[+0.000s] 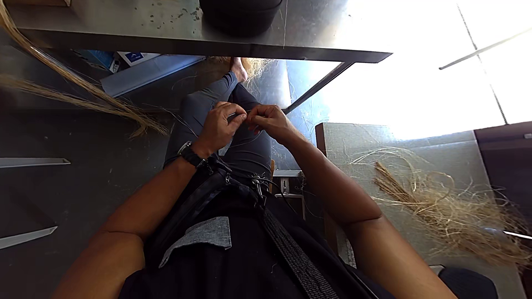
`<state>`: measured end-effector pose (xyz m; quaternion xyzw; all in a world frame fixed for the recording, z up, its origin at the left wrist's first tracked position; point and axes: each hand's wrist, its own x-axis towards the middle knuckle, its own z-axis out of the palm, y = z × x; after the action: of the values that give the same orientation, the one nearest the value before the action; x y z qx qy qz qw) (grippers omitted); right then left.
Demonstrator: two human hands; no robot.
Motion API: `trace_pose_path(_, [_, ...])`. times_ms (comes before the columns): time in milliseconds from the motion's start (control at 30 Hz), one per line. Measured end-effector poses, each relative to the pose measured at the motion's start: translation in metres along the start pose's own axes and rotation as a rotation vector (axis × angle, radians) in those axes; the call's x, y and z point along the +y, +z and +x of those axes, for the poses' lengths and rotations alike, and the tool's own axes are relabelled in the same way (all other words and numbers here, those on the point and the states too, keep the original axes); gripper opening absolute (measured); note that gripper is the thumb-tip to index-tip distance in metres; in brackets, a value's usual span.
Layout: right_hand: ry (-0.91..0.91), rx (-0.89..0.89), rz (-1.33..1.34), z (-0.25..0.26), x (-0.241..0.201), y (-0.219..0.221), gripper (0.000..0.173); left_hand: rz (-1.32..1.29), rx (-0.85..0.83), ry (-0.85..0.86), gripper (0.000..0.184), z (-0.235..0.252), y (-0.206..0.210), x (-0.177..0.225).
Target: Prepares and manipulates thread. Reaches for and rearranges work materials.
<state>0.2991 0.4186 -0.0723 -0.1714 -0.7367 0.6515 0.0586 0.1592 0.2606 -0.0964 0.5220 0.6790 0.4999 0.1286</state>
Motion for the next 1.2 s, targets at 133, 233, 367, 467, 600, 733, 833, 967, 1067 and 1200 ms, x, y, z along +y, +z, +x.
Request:
trace_pose_path(133, [0.021,-0.023,-0.035,0.000,-0.003,0.000,0.016,-0.251,0.065,-0.125,0.014,0.000,-0.004,-0.005])
trace_pose_path(233, [0.039,-0.029,-0.037,0.001,0.000,-0.003,0.017,-0.483,0.110,-0.269,0.015,0.004,-0.012,-0.005])
trace_pose_path(367, [0.094,0.006,-0.037,0.004,0.004,-0.010,0.017,-0.789,0.182,-0.426,0.022,0.007,-0.029,-0.011])
trace_pose_path(467, [0.133,0.040,-0.052,0.008,0.009,-0.019,0.019,-1.100,0.114,-0.409,0.025,0.005,-0.048,-0.014])
trace_pose_path(600, [0.167,0.088,-0.018,0.011,0.010,-0.031,0.021,-1.137,0.020,-0.339,0.023,-0.001,-0.074,-0.021])
trace_pose_path(733, [0.192,0.174,0.060,0.013,0.008,-0.040,0.023,-1.012,0.112,-0.359,0.020,-0.013,-0.107,-0.037])
trace_pose_path(833, [0.214,0.268,0.213,0.013,0.003,-0.048,0.022,-0.948,0.231,-0.402,0.021,-0.030,-0.134,-0.054])
trace_pose_path(967, [0.203,0.384,0.466,0.014,-0.001,-0.061,0.019,-0.901,0.524,-0.552,0.021,-0.060,-0.169,-0.080])
trace_pose_path(1067, [0.174,0.475,0.591,0.014,-0.006,-0.066,0.016,-0.804,0.776,-0.667,0.015,-0.084,-0.191,-0.097])
trace_pose_path(1200, [0.154,0.545,0.668,0.014,-0.008,-0.068,0.016,-0.680,1.064,-0.743,0.006,-0.124,-0.218,-0.122])
